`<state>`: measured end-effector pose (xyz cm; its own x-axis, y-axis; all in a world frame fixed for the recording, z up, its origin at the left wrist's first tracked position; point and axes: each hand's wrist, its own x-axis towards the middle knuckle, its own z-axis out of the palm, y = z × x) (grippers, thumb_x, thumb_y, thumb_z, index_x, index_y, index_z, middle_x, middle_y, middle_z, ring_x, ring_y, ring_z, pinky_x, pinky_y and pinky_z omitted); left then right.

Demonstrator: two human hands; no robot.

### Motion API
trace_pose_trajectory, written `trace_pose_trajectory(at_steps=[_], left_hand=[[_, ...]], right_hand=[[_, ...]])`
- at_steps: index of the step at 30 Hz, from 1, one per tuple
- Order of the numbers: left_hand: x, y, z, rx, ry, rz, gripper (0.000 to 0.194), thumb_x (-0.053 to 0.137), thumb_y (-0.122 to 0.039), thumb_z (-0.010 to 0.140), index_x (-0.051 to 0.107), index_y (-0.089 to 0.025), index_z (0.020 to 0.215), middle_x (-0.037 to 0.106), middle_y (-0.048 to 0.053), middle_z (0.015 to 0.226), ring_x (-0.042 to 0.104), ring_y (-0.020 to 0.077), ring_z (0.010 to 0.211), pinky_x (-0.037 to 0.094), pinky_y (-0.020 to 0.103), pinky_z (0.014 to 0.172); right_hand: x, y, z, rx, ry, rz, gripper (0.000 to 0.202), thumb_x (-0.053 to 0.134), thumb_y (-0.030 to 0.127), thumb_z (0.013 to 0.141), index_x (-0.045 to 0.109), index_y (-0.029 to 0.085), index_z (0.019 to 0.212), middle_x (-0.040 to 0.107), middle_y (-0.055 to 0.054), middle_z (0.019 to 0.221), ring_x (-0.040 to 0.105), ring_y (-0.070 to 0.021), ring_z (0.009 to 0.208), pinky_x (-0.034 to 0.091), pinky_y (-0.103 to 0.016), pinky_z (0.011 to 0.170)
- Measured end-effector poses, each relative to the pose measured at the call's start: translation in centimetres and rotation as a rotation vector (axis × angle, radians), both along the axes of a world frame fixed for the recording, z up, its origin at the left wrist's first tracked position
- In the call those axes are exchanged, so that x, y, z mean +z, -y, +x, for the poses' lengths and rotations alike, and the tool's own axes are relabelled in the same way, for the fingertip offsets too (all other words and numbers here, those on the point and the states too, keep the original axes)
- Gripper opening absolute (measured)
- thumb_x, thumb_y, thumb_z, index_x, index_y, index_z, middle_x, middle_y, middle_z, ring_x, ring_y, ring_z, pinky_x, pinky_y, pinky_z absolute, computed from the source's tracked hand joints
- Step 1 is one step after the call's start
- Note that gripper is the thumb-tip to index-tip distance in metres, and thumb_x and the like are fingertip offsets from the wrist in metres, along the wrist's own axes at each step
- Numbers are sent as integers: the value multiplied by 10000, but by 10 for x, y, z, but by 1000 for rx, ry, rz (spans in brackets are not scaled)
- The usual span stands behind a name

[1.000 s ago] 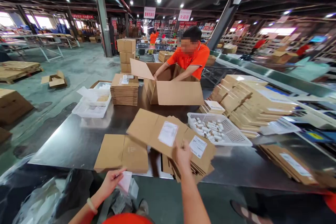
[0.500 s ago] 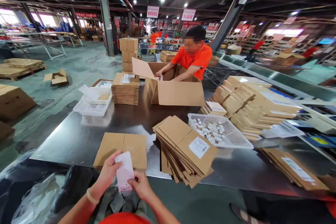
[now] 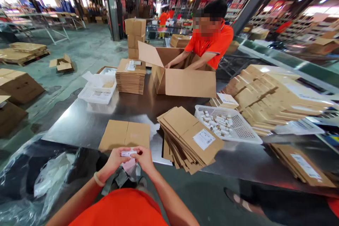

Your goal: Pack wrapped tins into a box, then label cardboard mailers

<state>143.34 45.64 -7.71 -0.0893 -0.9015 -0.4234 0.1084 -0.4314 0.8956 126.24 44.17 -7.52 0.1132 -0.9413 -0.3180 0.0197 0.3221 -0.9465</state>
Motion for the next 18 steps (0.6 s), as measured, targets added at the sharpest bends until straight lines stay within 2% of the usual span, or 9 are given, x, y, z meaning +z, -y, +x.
trace_pose_trajectory(at_steps=[4, 8, 10, 12, 14, 18], left_hand=[[-4, 5, -5, 5, 46, 12, 491, 861, -151, 500, 798, -72, 980, 787, 93, 800, 681, 210, 710, 526, 325, 733], [-23, 4, -10, 12, 54, 99, 507, 889, -161, 483, 796, -73, 974, 773, 76, 785, 677, 201, 711, 517, 315, 729], [-35, 1, -9, -37, 14, 176, 465, 919, -197, 444, 802, -75, 877, 749, 62, 712, 663, 201, 677, 510, 317, 699], [-48, -5, -8, -109, -32, 251, 438, 944, -223, 389, 804, -80, 778, 742, 64, 668, 661, 213, 671, 519, 337, 704], [-59, -12, -10, -156, -71, 311, 469, 966, -252, 350, 811, -87, 761, 766, 83, 696, 680, 240, 702, 544, 380, 747], [-72, -23, -23, -127, -121, 352, 565, 990, -389, 389, 813, -86, 832, 800, 126, 802, 728, 307, 798, 566, 460, 841]], right_hand=[[-6, -14, -7, -38, -210, -147, 233, 749, 449, 721, 744, 217, 704, 660, -8, 585, 601, -187, 551, 494, -307, 580], [-15, -26, -13, -2, -404, -363, 255, 608, 342, 865, 728, 253, 658, 733, -52, 753, 712, -248, 887, 546, -348, 814], [-18, -17, -19, 7, -442, -421, 258, 584, 297, 885, 713, 247, 668, 762, -78, 898, 702, -262, 1050, 538, -358, 894], [-21, 7, -25, -19, -503, -444, 208, 598, 267, 878, 698, 226, 700, 758, -109, 1087, 663, -271, 1158, 518, -372, 959], [-24, 46, -30, -66, -568, -432, 146, 617, 233, 854, 679, 205, 725, 724, -137, 1201, 629, -280, 1202, 494, -398, 1015], [-36, 127, -30, -68, -696, -304, 124, 597, 164, 834, 669, 179, 735, 684, -149, 1208, 606, -277, 1192, 458, -428, 1078]])
